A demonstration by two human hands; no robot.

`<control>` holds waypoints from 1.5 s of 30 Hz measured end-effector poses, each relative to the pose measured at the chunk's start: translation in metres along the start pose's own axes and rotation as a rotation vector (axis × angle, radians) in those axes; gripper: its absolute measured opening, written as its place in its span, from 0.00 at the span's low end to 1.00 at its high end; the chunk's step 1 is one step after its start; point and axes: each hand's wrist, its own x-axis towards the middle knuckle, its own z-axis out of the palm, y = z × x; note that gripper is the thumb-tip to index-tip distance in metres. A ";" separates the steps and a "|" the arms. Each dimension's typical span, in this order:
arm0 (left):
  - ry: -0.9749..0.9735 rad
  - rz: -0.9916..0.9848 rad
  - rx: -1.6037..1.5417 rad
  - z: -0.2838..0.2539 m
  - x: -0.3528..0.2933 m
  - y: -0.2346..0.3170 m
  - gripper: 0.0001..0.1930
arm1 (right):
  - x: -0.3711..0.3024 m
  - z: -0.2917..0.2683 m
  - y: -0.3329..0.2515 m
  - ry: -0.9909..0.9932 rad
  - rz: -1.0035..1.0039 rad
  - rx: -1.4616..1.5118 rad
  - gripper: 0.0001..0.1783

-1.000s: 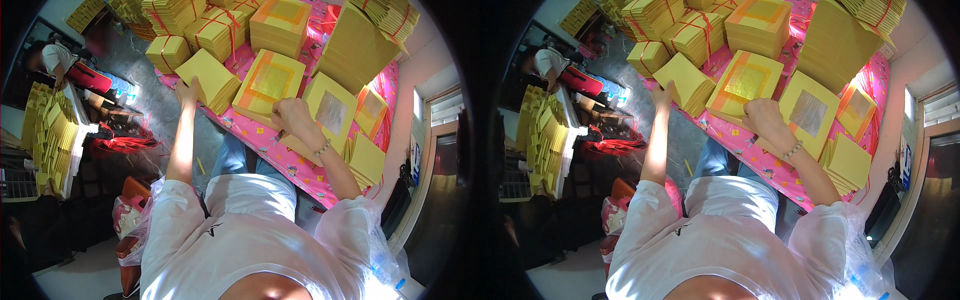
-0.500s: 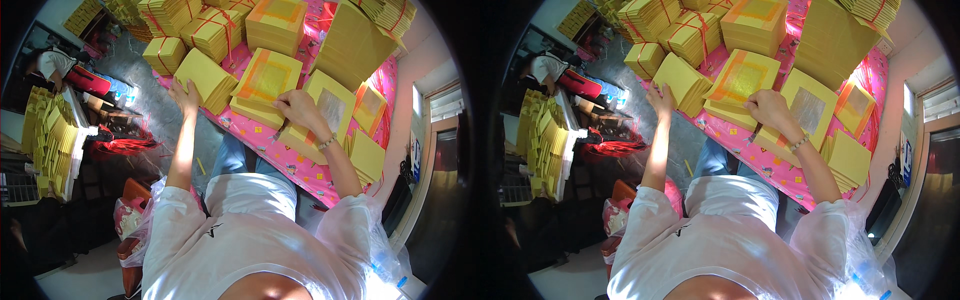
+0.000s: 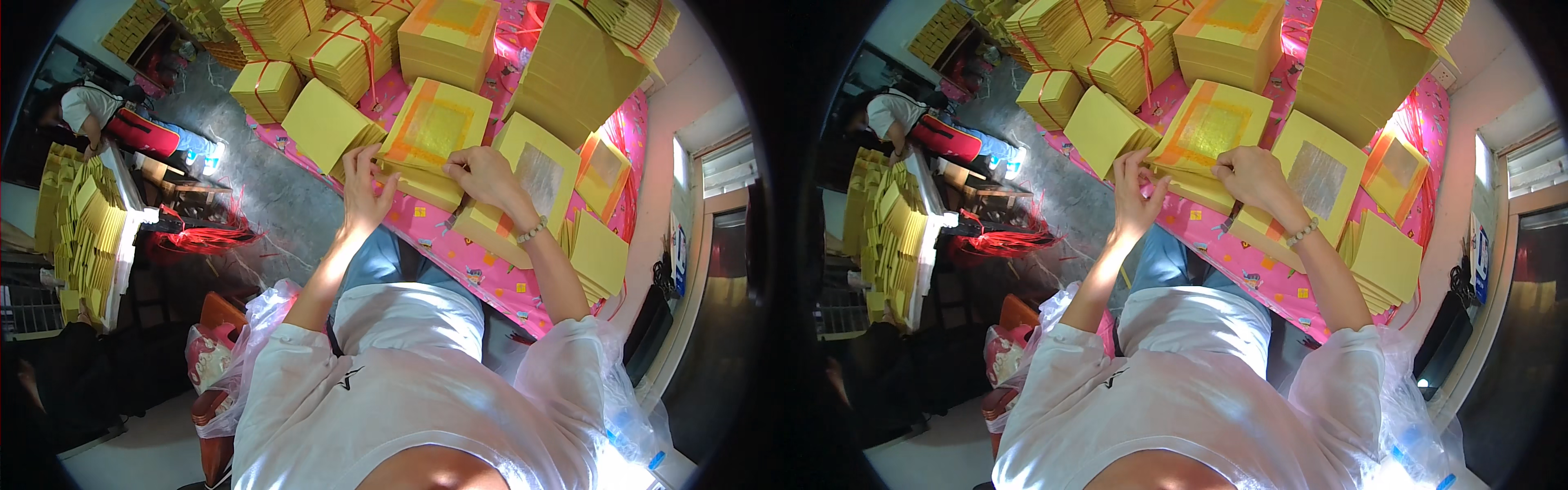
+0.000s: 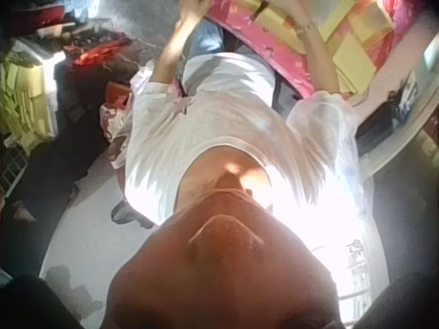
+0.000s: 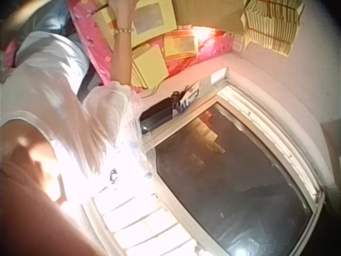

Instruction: The person repeatedly picks up yellow paper sheets from a stack on a table, folds them in half, and places them onto a separate pile. The process is continuous and repetitive throughout the clip, with the person handling the paper by hand without tools.

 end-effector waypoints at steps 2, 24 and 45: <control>-0.021 -0.010 -0.019 0.004 0.001 -0.001 0.30 | 0.000 0.001 0.002 0.003 -0.005 -0.002 0.14; -0.060 0.367 0.287 0.003 0.057 0.038 0.14 | -0.019 -0.017 -0.010 0.706 -0.329 0.097 0.21; -0.056 0.014 -0.228 -0.007 0.034 0.063 0.20 | -0.030 -0.005 -0.020 0.155 -0.103 1.137 0.28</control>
